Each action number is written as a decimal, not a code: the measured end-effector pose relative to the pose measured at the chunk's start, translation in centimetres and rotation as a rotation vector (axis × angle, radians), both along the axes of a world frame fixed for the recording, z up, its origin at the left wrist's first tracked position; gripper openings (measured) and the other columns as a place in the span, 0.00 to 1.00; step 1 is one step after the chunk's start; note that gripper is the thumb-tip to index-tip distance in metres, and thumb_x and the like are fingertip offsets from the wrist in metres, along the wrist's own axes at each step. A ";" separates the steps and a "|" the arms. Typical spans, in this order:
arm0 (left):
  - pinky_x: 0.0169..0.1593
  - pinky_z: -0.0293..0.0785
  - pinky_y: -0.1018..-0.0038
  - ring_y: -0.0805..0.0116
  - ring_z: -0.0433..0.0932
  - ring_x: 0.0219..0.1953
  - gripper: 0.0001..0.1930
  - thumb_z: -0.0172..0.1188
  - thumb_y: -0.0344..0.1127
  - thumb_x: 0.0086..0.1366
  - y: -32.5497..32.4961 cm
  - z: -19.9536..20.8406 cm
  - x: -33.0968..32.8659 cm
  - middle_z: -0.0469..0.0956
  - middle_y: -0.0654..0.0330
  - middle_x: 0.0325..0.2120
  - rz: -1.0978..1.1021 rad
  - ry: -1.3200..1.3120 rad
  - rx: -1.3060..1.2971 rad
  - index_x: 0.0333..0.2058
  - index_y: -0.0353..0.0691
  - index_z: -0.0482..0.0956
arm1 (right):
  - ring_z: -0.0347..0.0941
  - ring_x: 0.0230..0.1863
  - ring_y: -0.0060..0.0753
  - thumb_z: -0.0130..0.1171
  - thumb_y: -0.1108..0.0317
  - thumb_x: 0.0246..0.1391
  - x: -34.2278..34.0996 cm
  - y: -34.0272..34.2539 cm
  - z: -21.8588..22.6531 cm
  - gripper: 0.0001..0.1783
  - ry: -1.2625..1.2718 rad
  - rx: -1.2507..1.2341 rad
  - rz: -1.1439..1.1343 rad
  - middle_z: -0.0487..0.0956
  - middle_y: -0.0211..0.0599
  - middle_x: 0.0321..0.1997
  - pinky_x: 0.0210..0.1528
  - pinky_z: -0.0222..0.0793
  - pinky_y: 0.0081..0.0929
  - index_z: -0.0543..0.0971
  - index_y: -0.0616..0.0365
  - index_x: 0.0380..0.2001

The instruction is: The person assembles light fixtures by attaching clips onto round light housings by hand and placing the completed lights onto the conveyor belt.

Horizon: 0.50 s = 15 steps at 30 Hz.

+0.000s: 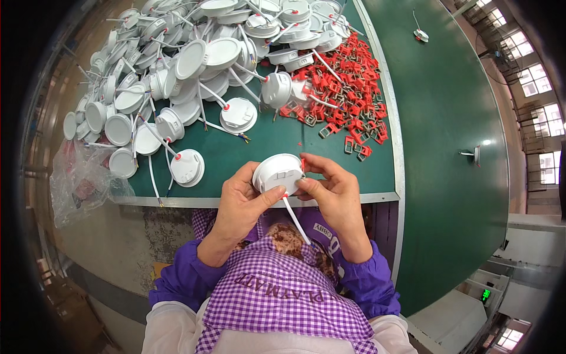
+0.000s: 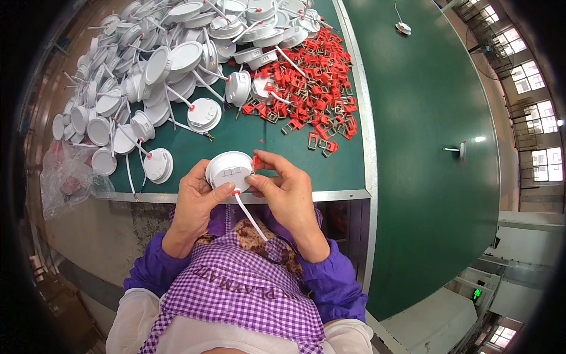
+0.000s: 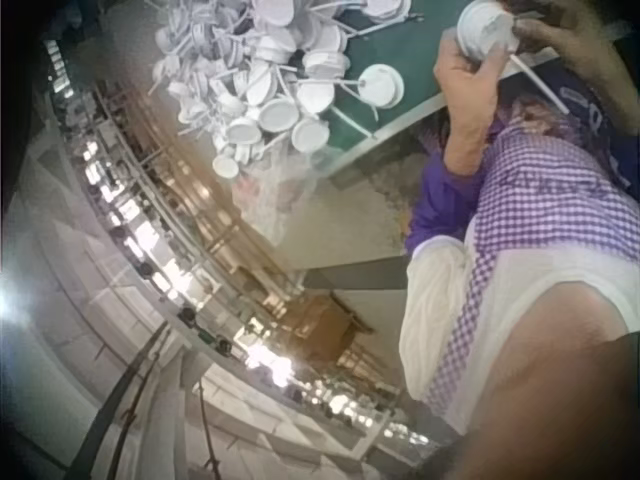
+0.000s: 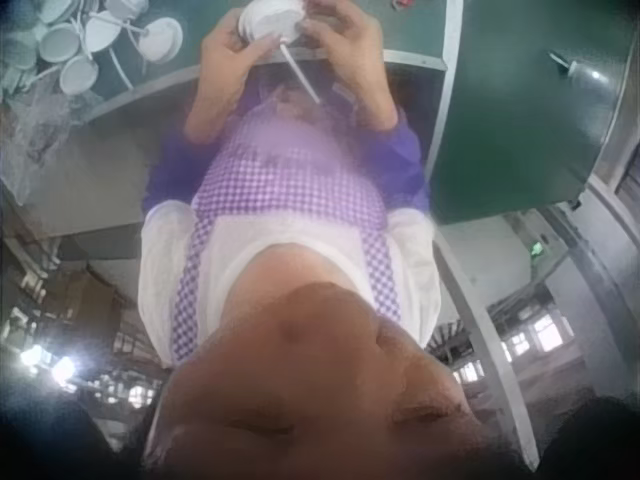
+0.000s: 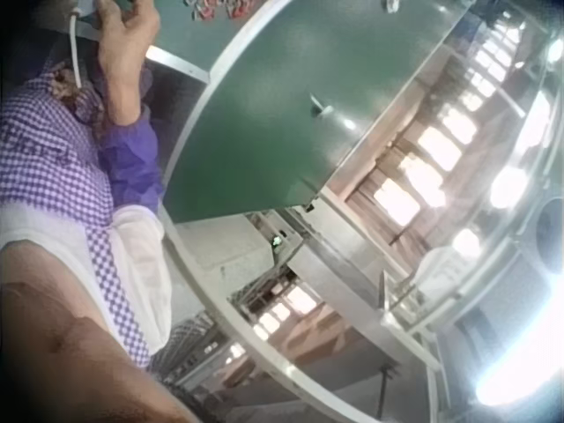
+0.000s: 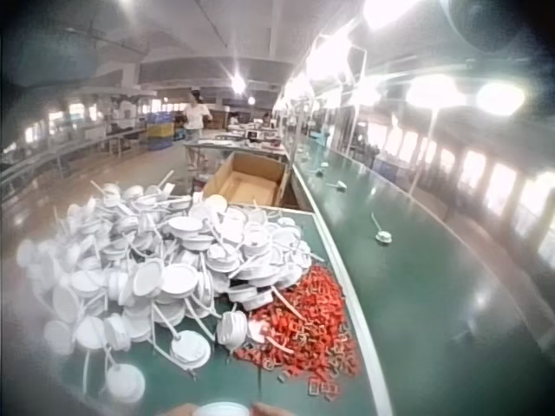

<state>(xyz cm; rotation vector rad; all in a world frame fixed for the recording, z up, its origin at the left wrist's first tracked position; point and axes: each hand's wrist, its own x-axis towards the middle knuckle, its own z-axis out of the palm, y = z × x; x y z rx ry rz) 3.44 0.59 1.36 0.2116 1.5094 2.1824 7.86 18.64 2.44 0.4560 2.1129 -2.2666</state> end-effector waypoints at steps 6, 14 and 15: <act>0.59 0.70 0.73 0.71 0.74 0.53 0.30 0.62 0.21 0.61 1.5 -1.3 -0.2 0.73 0.55 0.52 -0.093 -0.107 0.049 0.61 0.31 0.62 | 0.80 0.35 0.29 0.59 0.72 0.61 -0.6 0.5 -2.3 0.22 -0.140 -0.361 -0.141 0.80 0.43 0.42 0.36 0.80 0.22 0.69 0.69 0.56; 0.49 0.79 0.70 0.66 0.79 0.48 0.24 0.59 0.28 0.65 1.0 -1.0 -1.4 0.75 0.55 0.48 0.182 0.067 0.038 0.58 0.35 0.63 | 0.80 0.34 0.38 0.63 0.71 0.55 -0.7 3.0 -2.4 0.14 0.137 0.847 -0.201 0.80 0.42 0.42 0.34 0.76 0.29 0.78 0.64 0.45; 0.47 0.81 0.70 0.65 0.80 0.47 0.24 0.59 0.28 0.64 0.3 -0.8 -1.6 0.76 0.55 0.47 0.137 -0.016 0.034 0.57 0.35 0.63 | 0.80 0.34 0.38 0.63 0.71 0.55 -1.0 4.0 -2.9 0.14 0.138 0.846 -0.200 0.80 0.42 0.42 0.34 0.76 0.29 0.78 0.64 0.45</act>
